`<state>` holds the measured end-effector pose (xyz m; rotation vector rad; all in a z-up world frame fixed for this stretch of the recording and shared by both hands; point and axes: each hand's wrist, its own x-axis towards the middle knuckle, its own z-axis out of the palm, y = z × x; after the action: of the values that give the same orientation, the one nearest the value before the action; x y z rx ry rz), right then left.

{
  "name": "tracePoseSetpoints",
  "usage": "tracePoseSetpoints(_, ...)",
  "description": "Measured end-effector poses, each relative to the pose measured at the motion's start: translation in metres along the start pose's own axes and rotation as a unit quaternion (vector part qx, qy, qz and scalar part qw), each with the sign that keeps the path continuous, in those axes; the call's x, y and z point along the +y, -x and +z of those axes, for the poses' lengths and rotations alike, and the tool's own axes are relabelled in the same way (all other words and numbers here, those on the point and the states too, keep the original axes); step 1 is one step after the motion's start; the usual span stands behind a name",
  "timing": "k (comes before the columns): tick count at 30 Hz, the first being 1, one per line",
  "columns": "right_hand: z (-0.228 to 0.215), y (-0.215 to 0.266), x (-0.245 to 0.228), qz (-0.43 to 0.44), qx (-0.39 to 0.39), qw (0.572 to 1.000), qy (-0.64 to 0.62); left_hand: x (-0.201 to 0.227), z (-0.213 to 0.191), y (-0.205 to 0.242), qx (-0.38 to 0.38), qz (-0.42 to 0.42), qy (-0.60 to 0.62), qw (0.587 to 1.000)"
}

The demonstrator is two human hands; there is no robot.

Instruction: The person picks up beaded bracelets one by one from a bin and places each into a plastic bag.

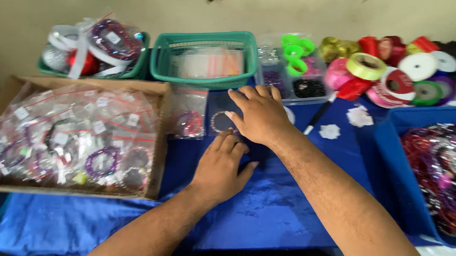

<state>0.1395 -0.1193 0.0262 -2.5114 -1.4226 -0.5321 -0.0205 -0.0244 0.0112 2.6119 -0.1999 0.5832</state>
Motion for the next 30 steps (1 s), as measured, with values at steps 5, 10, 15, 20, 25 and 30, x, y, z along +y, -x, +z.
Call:
tracePoseSetpoints(5, -0.099, 0.028, 0.015, 0.073, -0.055, 0.996, -0.002, 0.015, -0.006, -0.004, -0.021, 0.054, 0.068, 0.996)
tracePoseSetpoints(10, -0.186, 0.099, 0.053, 0.107, -0.025, 0.994, 0.024, 0.022, -0.001, -0.007, -0.053, 0.114, 0.103, 0.987)
tracePoseSetpoints(15, -0.239, 0.181, 0.11, 0.207, -0.01, 0.978, 0.038, 0.021, 0.004, -0.005, -0.094, 0.106, 0.088, 0.986)
tracePoseSetpoints(20, -0.242, 0.26, 0.16, 0.306, -0.067, 0.949, -0.025, 0.019, 0.009, -0.006, -0.116, 0.109, 0.089, 0.983)
tracePoseSetpoints(25, -0.219, 0.297, 0.176, 0.291, -0.096, 0.95, -0.062, 0.02, 0.011, -0.007, -0.123, 0.11, 0.083, 0.983)
tracePoseSetpoints(30, -0.202, 0.301, 0.173, 0.287, -0.065, 0.956, 0.002, 0.024, 0.008, -0.01, -0.122, 0.103, 0.086, 0.983)
